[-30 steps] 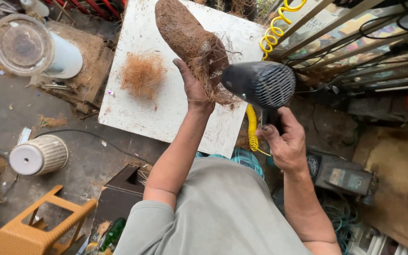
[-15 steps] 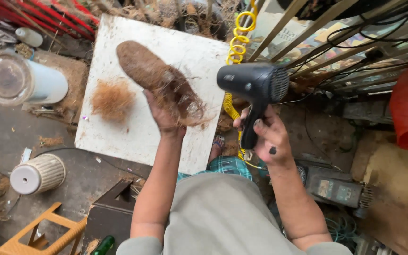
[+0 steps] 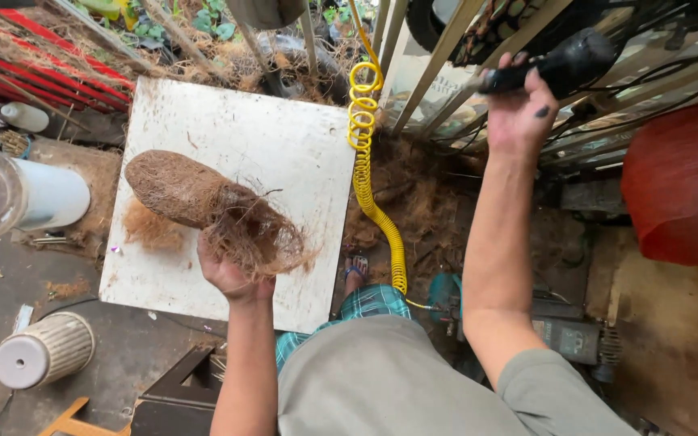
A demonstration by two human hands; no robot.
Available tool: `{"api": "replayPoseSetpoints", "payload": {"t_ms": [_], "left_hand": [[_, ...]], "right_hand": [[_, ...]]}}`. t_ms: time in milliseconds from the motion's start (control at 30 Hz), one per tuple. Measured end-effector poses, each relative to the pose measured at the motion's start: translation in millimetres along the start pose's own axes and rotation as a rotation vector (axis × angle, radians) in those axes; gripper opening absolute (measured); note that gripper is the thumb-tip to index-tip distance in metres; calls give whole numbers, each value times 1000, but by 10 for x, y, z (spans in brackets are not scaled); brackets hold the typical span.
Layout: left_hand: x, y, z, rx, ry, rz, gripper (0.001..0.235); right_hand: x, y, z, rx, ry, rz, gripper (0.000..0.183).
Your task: The person cleans a coconut husk by first using a heat gun to burn off loose fibers, then using a hair dryer to blow away debris. Finally, they use scissors to trim remaining fibers and insert a green glass bottle into the husk.
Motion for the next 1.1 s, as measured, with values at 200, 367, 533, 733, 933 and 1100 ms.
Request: {"api": "replayPoseSetpoints", "payload": {"t_ms": [200,367,533,733,933,1100], "left_hand": [[31,-146,-121,93,36,-95,50],[10,-31,-168,119,33,-148,48],[42,3,-189,84,50,-133,48],[136,-177,-313,122,99,-136,46],[201,-439,-359,324,90,-230,44],[73,-253,-324,186,-116,-152,28]], "right_hand": [[170,86,839,-105,142,261,58],[202,286,1362,-236,222,244,50],[148,428,1746,-234,259,228,47],[98,489,1902,-316,292,163,54],[-165,1192,3516,-218,249,108,39],[-338,1159,3696,-126,9,57,43]]}}
Point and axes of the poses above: each hand's wrist, its own z-axis towards the middle knuckle, its own y-axis out of the back of the hand, x = y × z, the point moved 10 cm from there along z, towards the middle knuckle
